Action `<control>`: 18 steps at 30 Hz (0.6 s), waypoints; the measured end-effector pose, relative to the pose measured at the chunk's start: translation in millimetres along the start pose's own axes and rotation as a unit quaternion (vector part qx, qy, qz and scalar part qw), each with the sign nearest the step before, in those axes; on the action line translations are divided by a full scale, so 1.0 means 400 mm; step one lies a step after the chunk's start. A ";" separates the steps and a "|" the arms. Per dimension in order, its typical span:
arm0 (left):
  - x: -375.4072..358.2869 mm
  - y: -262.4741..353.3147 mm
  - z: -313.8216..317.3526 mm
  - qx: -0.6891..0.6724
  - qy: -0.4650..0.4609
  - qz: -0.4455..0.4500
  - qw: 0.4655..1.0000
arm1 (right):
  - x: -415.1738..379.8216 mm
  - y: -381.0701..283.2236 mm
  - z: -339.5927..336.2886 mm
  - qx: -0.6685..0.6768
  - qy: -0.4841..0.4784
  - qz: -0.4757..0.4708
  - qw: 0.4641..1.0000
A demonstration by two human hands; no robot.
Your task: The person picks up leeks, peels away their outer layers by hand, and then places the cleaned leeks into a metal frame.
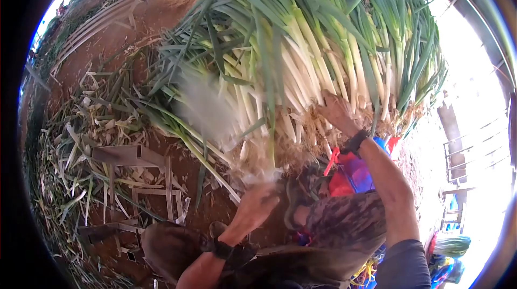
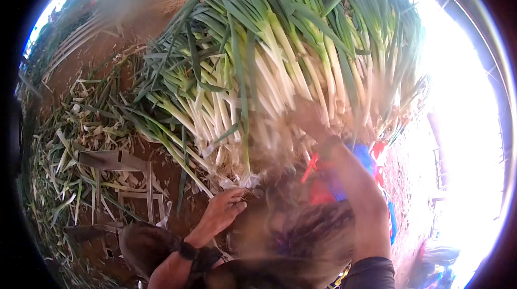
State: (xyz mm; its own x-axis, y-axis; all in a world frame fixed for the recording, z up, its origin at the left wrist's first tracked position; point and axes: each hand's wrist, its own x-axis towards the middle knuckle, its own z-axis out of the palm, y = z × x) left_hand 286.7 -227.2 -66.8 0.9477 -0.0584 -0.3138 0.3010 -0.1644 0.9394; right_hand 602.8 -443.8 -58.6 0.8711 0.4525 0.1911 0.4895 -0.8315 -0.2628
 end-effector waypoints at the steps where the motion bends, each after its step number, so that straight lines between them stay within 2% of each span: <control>1: 0.003 -0.012 0.006 0.001 -0.001 0.000 1.000 | -0.018 0.001 0.017 0.069 -0.010 -0.017 0.997; 2: 0.011 -0.033 0.015 -0.004 0.003 -0.010 1.000 | -0.035 0.003 0.031 0.138 -0.019 -0.034 0.990; 4: 0.016 -0.048 0.022 -0.010 0.007 -0.019 1.000 | -0.059 -0.056 -0.013 0.130 -0.018 -0.004 0.991; 6: 0.013 -0.048 0.026 0.002 0.018 0.003 1.000 | -0.075 -0.107 -0.066 0.029 -0.030 0.009 0.999; 7: 0.010 -0.044 0.027 0.001 0.015 0.004 1.000 | -0.044 -0.126 -0.087 -0.041 -0.098 0.101 0.989; 8: 0.010 -0.038 0.024 0.011 0.012 0.009 1.000 | -0.035 -0.118 -0.097 -0.043 -0.098 0.102 0.989; 10: 0.007 -0.030 0.016 0.021 0.012 0.014 1.000 | -0.021 -0.065 -0.094 0.003 0.019 0.068 0.998; 12: 0.000 -0.025 0.009 0.017 0.013 0.021 1.000 | -0.004 0.030 -0.034 -0.028 0.044 0.034 0.998; 14: -0.001 -0.018 0.007 0.015 0.014 0.018 1.000 | 0.018 0.141 0.080 0.202 0.122 0.054 0.970; 15: 0.000 -0.017 0.005 0.014 0.016 0.015 1.000 | 0.014 0.081 0.018 0.155 0.016 0.117 0.981; 16: 0.003 -0.027 0.006 0.015 0.018 0.014 1.000 | 0.016 0.053 0.012 0.157 0.016 0.115 0.981; 18: 0.010 -0.045 0.014 0.037 0.010 0.023 0.999 | 0.020 0.033 0.019 0.088 -0.087 0.224 0.967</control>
State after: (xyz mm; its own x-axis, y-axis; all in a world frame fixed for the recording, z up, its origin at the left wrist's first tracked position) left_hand 284.6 -229.9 -85.7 0.9625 -0.0489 -0.2668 0.2485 -0.2353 0.9396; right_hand 616.4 -448.8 -67.9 0.9834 0.1198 -0.1363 0.0478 -0.8957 -0.4422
